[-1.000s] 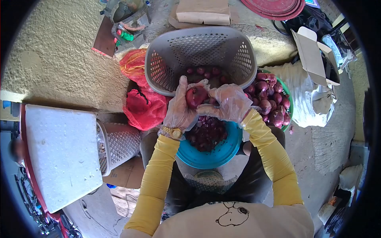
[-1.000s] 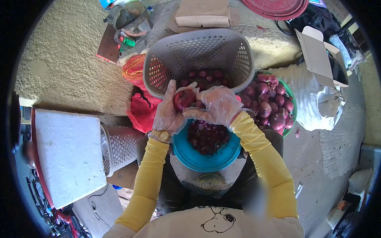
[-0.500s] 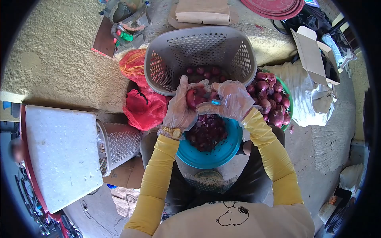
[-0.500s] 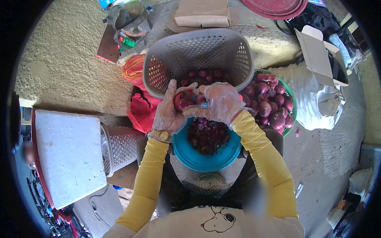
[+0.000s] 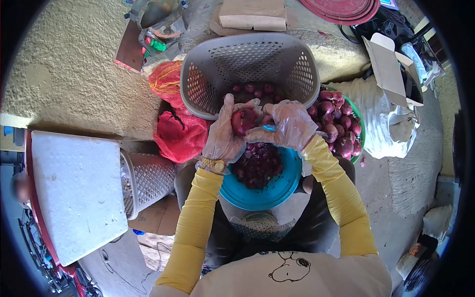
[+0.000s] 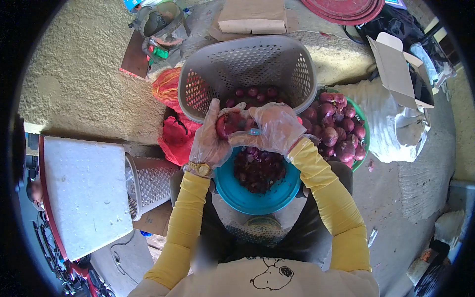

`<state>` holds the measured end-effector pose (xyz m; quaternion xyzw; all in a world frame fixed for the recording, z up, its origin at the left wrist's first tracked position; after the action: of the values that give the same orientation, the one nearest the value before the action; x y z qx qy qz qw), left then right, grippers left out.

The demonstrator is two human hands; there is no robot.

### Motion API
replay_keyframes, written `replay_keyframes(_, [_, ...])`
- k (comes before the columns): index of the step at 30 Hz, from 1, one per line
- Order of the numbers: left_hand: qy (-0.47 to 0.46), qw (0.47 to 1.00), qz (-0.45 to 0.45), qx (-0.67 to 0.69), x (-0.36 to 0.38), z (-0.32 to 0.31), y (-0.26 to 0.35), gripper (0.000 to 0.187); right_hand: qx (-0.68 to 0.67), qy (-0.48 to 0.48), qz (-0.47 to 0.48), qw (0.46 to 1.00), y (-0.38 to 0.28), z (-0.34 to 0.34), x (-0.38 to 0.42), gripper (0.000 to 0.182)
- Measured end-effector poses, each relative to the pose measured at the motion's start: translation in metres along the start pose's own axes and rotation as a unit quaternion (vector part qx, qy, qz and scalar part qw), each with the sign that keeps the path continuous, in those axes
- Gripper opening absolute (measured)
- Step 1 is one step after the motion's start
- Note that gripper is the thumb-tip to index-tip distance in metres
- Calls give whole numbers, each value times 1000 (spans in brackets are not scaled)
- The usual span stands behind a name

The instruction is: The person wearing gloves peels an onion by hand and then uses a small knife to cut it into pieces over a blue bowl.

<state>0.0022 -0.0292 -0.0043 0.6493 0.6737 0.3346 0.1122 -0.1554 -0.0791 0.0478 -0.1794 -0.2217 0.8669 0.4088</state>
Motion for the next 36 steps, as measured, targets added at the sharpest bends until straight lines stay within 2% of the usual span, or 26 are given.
replay_keyframes(9, [-16,999,-12,-28,-3,3,-2,68,15,9,-18,1000,1,3,-1,76])
replay_keyframes(11, [-15,999,-12,-32,-2,4,-3,68,-15,-17,-33,999,-3,6,-1,72])
replay_keyframes(13, [-12,996,-52,-73,-2,3,-2,68,4,-31,-45,998,0,4,-3,71])
replay_keyframes(15, [-18,998,-30,-52,-2,4,-1,67,21,-48,-59,997,2,1,-2,70])
replay_keyframes(18, [-26,999,-10,-34,-3,5,0,66,-35,-67,-53,996,1,0,-3,66])
replay_keyframes(20, [-28,999,-11,-36,-2,3,0,66,-97,-59,-38,993,-2,1,-3,56])
replay_keyframes(22, [-50,984,-74,-152,1,-2,4,65,-74,-50,-27,996,0,-4,-1,55])
replay_keyframes(23, [-51,984,-74,-152,0,-2,4,65,-52,-41,-16,998,1,-5,0,55])
replay_keyframes(25, [4,1000,-20,14,-2,3,-1,64,-33,-64,2,997,2,-7,0,56])
replay_keyframes(27, [-1,1000,-16,23,-4,6,-2,63,-14,-86,21,996,0,-8,0,57])
replay_keyframes(32, [-6,1000,-11,26,0,4,2,61,-5,-24,-4,1000,-5,3,-1,66])
replay_keyframes(34, [-18,999,31,8,4,-3,2,62,4,-12,-11,1000,-3,4,-1,69])
replay_keyframes(36, [-13,999,35,2,3,-3,2,62,12,-1,-18,1000,-2,4,0,71])
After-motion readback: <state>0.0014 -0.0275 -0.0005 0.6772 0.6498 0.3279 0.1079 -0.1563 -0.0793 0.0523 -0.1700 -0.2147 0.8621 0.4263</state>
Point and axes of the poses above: each hand's wrist, its own x-axis away from the middle knuckle, its own z-axis out of the back of the hand, y = z × x, the point moved 4 cm from there along -x, towards the middle knuckle, and after that the axes turned 11 degrees about -z, right-handed, at the moved point
